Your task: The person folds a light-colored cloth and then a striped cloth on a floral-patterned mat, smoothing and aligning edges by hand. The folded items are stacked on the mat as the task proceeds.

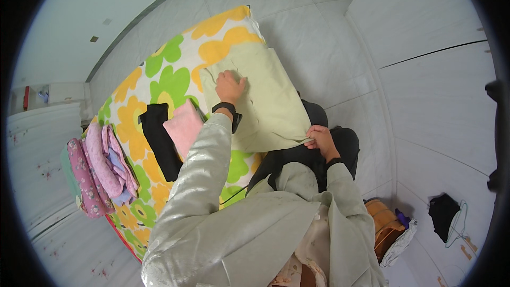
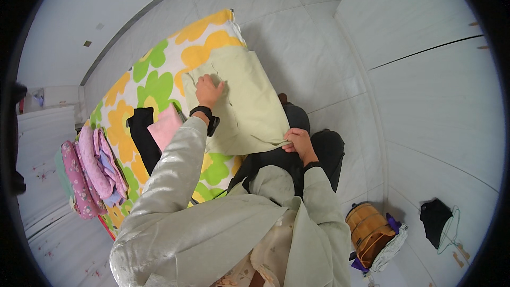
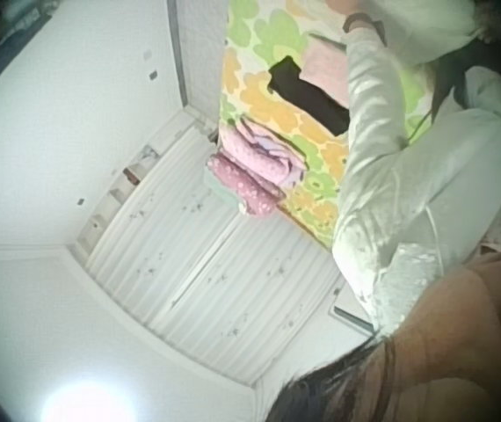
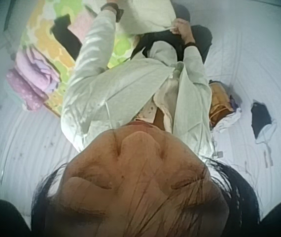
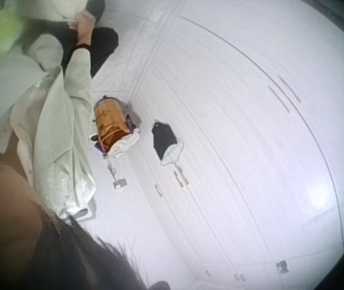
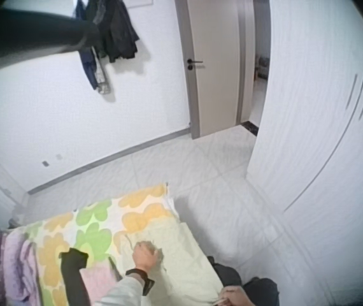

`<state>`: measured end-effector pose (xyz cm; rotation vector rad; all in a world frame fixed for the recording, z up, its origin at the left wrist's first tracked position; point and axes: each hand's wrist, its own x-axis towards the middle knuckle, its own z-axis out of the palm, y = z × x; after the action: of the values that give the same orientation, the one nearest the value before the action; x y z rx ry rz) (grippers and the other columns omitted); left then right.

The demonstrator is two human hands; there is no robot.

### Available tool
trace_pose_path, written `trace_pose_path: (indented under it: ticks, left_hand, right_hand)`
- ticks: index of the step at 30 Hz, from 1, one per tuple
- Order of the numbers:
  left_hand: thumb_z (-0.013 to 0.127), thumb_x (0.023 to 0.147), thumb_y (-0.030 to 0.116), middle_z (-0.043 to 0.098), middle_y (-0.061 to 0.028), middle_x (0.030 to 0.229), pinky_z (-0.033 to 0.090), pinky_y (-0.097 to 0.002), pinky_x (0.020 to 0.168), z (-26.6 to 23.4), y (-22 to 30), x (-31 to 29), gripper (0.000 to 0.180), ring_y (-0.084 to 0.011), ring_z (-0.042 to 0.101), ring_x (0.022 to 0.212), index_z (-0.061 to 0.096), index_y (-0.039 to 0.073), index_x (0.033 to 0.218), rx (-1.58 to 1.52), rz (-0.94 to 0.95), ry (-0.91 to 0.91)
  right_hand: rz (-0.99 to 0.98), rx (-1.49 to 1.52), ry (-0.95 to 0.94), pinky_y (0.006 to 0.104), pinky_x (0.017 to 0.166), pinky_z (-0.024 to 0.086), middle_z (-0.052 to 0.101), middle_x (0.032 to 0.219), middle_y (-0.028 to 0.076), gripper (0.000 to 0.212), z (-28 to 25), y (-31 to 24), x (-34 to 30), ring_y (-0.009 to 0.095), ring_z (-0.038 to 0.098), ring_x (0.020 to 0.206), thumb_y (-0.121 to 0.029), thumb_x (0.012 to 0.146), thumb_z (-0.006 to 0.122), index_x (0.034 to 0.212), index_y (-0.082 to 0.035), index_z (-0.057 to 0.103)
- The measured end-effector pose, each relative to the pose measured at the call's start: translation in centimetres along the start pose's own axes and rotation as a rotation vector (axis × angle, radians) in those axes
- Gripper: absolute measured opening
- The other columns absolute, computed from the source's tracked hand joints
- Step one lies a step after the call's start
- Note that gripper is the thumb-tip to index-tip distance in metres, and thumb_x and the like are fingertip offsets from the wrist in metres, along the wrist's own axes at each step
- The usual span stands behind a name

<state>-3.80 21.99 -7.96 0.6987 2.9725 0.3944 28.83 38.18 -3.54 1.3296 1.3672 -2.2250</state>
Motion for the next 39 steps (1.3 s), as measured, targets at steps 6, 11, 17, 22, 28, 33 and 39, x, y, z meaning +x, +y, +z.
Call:
trace_pose_path:
  ticks: [6, 11, 17, 22, 28, 33, 39]
  left_hand:
    - [0.066, 0.074, 0.029, 0.055, -0.0155, 0.109, 0.049, -0.0447, 0.082, 0.3, 1.1, 0.4, 0.029, -0.0334, 0.053, 0.104, 0.06, 0.003, 0.088, 0.103, -0.239, -0.032]
    - [0.063, 0.073, 0.017, 0.06, -0.0145, 0.082, 0.047, -0.0411, 0.067, 2.2, -3.8, 0.8, 0.018, -0.032, 0.057, 0.071, 0.057, 0.001, 0.078, -0.27, -0.161, 0.145]
    - [0.059, 0.078, 0.008, 0.051, -0.0043, 0.071, 0.042, -0.0314, 0.059, 2.2, -7.6, -1.5, 0.012, -0.0157, 0.048, 0.064, 0.048, 0.003, 0.077, -1.151, -0.743, 0.223]
    - [0.056, 0.077, 0.003, 0.055, -0.01, 0.081, 0.045, -0.0359, 0.066, 1.1, -5.1, -1.6, 0.011, -0.0244, 0.054, 0.076, 0.055, 0.003, 0.087, -0.583, -0.193, 0.291]
    - [0.059, 0.079, 0.018, 0.054, -0.014, 0.105, 0.049, -0.0452, 0.075, 0.3, -1.4, 0.3, 0.023, -0.0337, 0.056, 0.094, 0.063, 0.011, 0.101, 0.015, 0.011, -0.041]
    - [0.064, 0.076, 0.029, 0.054, -0.0151, 0.111, 0.049, -0.0452, 0.079, -0.5, 1.6, 0.9, 0.032, -0.033, 0.058, 0.097, 0.065, 0.009, 0.1, 0.183, -0.243, -0.031]
    - [0.063, 0.079, 0.026, 0.051, -0.0147, 0.109, 0.047, -0.0435, 0.082, 0.0, 0.1, 1.4, 0.028, -0.0328, 0.054, 0.098, 0.063, 0.005, 0.097, 0.023, -0.248, -0.076]
  right_hand:
    - [-0.001, -0.001, 0.019, 0.0252, 0.049, 0.052, 0.062, 0.072, 0.003, 0.015, 0.1, -0.1, -0.1, 0.016, 0.065, 0.057, -0.006, 0.074, 0.047, 0.077, -0.008, 0.061]
    - [0.008, 0.013, 0.018, 0.0262, 0.049, 0.052, 0.062, 0.073, 0.004, 0.016, -0.1, -0.1, 0.1, 0.018, 0.066, 0.059, -0.005, 0.074, 0.047, 0.078, -0.007, 0.062]
    - [0.029, 0.009, 0.007, 0.0265, 0.048, 0.052, 0.063, 0.073, 0.005, 0.017, -0.2, -0.1, 0.2, 0.019, 0.066, 0.059, -0.004, 0.074, 0.046, 0.078, -0.007, 0.062]
    - [0.024, 0.009, 0.001, 0.0251, 0.049, 0.052, 0.061, 0.071, 0.003, 0.015, -0.1, -0.3, 0.0, 0.017, 0.065, 0.058, -0.006, 0.073, 0.047, 0.078, -0.008, 0.061]
    - [0.019, 0.033, -0.011, 0.0251, 0.049, 0.052, 0.061, 0.071, 0.004, 0.015, -0.2, -0.2, 0.1, 0.017, 0.065, 0.058, -0.006, 0.073, 0.047, 0.078, -0.007, 0.061]
    - [0.029, 0.014, 0.0, 0.0269, 0.049, 0.052, 0.062, 0.071, 0.005, 0.016, -0.1, -0.2, 0.2, 0.019, 0.067, 0.06, -0.005, 0.073, 0.047, 0.078, -0.006, 0.062]
    - [0.016, 0.019, 0.004, 0.0271, 0.049, 0.052, 0.063, 0.073, 0.005, 0.016, -0.3, -0.2, 0.0, 0.02, 0.067, 0.061, -0.005, 0.073, 0.047, 0.078, -0.006, 0.062]
